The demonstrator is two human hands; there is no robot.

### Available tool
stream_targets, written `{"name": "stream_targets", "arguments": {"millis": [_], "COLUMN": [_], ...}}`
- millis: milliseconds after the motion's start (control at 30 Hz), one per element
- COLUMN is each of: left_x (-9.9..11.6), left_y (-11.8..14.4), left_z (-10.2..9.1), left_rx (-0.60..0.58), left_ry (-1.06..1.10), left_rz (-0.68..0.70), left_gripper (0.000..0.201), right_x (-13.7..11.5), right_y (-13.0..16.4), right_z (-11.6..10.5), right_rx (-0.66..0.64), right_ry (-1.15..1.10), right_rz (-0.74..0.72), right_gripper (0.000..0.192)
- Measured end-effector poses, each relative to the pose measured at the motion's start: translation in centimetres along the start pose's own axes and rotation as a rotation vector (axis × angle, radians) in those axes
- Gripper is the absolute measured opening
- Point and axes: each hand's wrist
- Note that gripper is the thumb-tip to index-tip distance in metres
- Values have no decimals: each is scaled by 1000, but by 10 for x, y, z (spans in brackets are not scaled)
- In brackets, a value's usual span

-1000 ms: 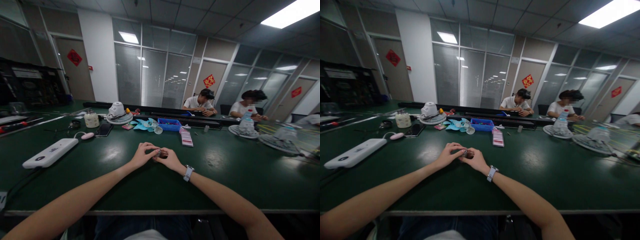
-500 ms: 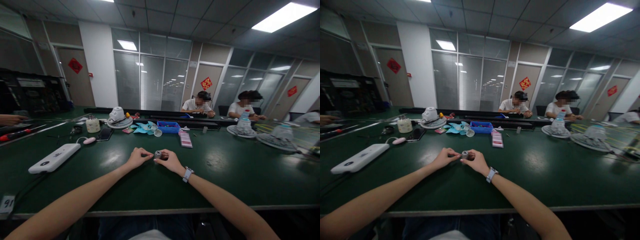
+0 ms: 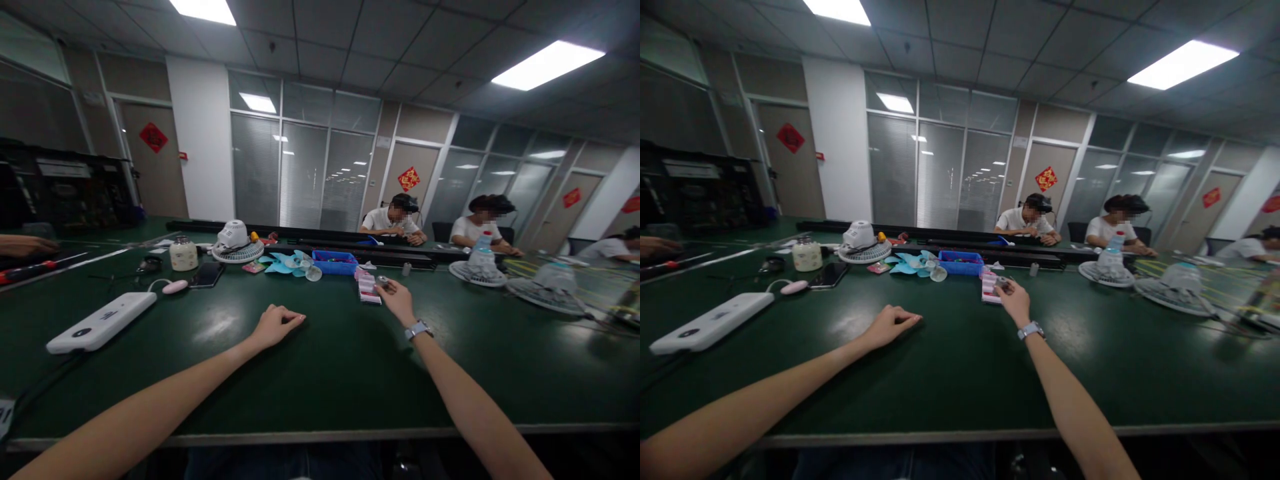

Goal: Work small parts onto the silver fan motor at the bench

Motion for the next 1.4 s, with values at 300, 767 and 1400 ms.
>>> {"name": "stream_targets", "arguments": {"millis": [300,767,1400], "left_x": [-2,0,9], "left_y": [-4,-4,-3], "left_z": [3,4,1], "left_rx": [-9,95,114], "left_ry": [-69,46,-31], "left_rz": [-65,-181,-213], "left_gripper": [46,45,33], "right_x": [75,9,-100], "right_y": [-46,4,126], "right_z": [-29,0,52], "right_rx": [128,170,-647], "right_ry": [373,333,-112], "right_rz": [162,-260,-659], "right_gripper": [41,76,24]}}
Point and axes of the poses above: each hand's wrist, its own y-axis away from the middle knuckle, its own z-axis out of the palm, x = y × z, and after that the axes turned 14 degrees about x, right-handed
